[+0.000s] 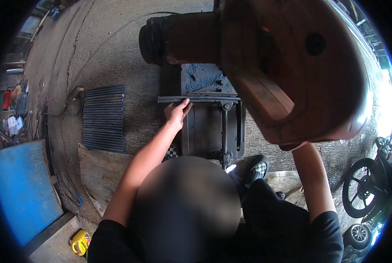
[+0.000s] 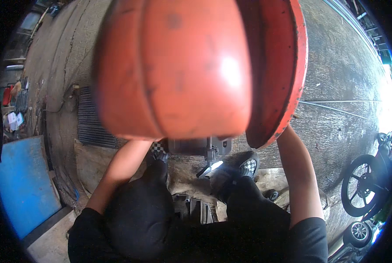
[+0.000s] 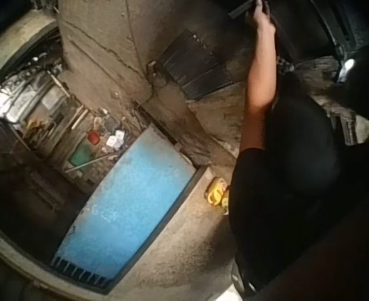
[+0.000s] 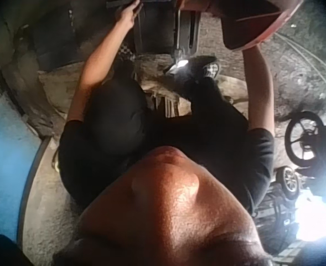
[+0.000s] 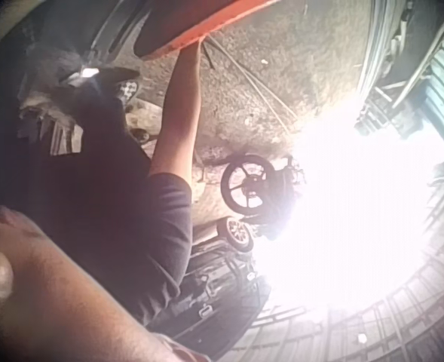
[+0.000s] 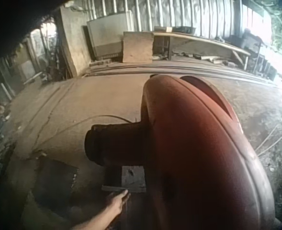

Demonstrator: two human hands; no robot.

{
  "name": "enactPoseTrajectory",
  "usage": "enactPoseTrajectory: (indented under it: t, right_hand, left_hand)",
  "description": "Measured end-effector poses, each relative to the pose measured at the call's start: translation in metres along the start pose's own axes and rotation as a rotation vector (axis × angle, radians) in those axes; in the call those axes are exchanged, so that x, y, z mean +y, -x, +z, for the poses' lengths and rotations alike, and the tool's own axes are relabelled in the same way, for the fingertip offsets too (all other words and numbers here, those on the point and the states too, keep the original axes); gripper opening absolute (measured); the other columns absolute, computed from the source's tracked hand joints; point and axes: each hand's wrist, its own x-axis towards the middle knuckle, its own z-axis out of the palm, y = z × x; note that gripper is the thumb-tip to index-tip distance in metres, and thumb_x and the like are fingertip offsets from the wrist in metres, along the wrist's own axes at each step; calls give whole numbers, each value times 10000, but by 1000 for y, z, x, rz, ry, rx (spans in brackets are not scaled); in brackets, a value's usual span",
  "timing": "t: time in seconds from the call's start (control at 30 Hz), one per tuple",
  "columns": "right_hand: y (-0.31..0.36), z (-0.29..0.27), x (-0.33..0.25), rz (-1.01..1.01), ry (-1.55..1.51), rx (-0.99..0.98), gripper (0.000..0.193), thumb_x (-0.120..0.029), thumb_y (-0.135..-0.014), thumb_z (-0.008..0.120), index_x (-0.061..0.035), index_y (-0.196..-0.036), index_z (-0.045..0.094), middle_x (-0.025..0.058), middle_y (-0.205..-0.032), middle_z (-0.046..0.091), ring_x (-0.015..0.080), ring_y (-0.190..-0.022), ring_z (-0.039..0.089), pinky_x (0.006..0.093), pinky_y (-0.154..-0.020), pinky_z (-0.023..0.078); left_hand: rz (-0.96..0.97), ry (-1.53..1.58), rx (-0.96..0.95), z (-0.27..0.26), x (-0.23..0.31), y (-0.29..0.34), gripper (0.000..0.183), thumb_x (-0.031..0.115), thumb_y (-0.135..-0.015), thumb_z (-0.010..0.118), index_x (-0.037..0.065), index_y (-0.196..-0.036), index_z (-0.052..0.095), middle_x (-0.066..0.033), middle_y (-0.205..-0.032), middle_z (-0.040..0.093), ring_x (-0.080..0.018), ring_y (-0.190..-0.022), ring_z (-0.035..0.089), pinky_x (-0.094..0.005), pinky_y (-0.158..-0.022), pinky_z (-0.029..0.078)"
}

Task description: Cutting metal rods to specific lengths using a chop saw.

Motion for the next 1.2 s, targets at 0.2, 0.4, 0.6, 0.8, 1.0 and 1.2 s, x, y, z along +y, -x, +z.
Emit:
enactPoseTrajectory:
  t: [0.2, 0.4, 0.6, 0.8, 1.0, 1.2]
  right_hand:
    - [20, -3, -19, 11, -20, 21, 304, -208, -943, 531, 23, -1117, 625, 95, -1047, 671, 235, -883, 635, 366, -794, 493]
    - [67, 21, -113, -324, 475, 70, 331, -252, -968, 478, 11, -1036, 667, 101, -1037, 677, 186, -895, 627, 356, -790, 488]
    - [137, 110, -282, -580, 263, 140, 379, -138, -918, 554, -46, -1285, 539, 151, -1161, 637, 246, -1023, 623, 366, -871, 503]
    - [106, 123, -277, -690, 340, -68, 384, -187, -950, 564, -71, -1309, 494, 121, -1241, 597, 189, -1089, 592, 324, -894, 490]
    - [146, 153, -271, -580, 700, 414, 390, -175, -871, 584, -51, -1241, 565, 190, -1147, 639, 352, -1088, 600, 384, -911, 476]
    - [167, 151, -221, -702, 366, 426, 483, 13, -817, 523, -24, -1299, 535, 246, -1177, 619, 349, -1156, 587, 373, -952, 468]
  left_hand:
    - [48, -25, 11, 15, 5, 15, 180, -35, -820, 706, -31, -964, 599, -110, -977, 652, -216, -872, 658, -319, -831, 597]
    - [37, -70, 32, -2, 10, 7, 229, -16, -806, 730, -1, -979, 580, -111, -990, 654, -222, -884, 670, -301, -805, 602]
    - [18, -111, -69, 35, -4, 5, 249, 24, -795, 757, 13, -977, 587, -108, -946, 683, -212, -843, 691, -290, -763, 598]
    - [54, -98, 6, 19, 1, 13, 208, 34, -786, 768, 25, -923, 612, -87, -865, 691, -182, -719, 691, -265, -630, 592]
    - [79, -76, 24, 1, 3, 1, 289, 4, -766, 775, 26, -981, 583, -96, -889, 679, -206, -735, 692, -284, -633, 593]
    - [87, -137, 99, 18, 3, 9, 260, -32, -795, 736, -24, -985, 559, -121, -895, 667, -242, -746, 693, -304, -653, 605]
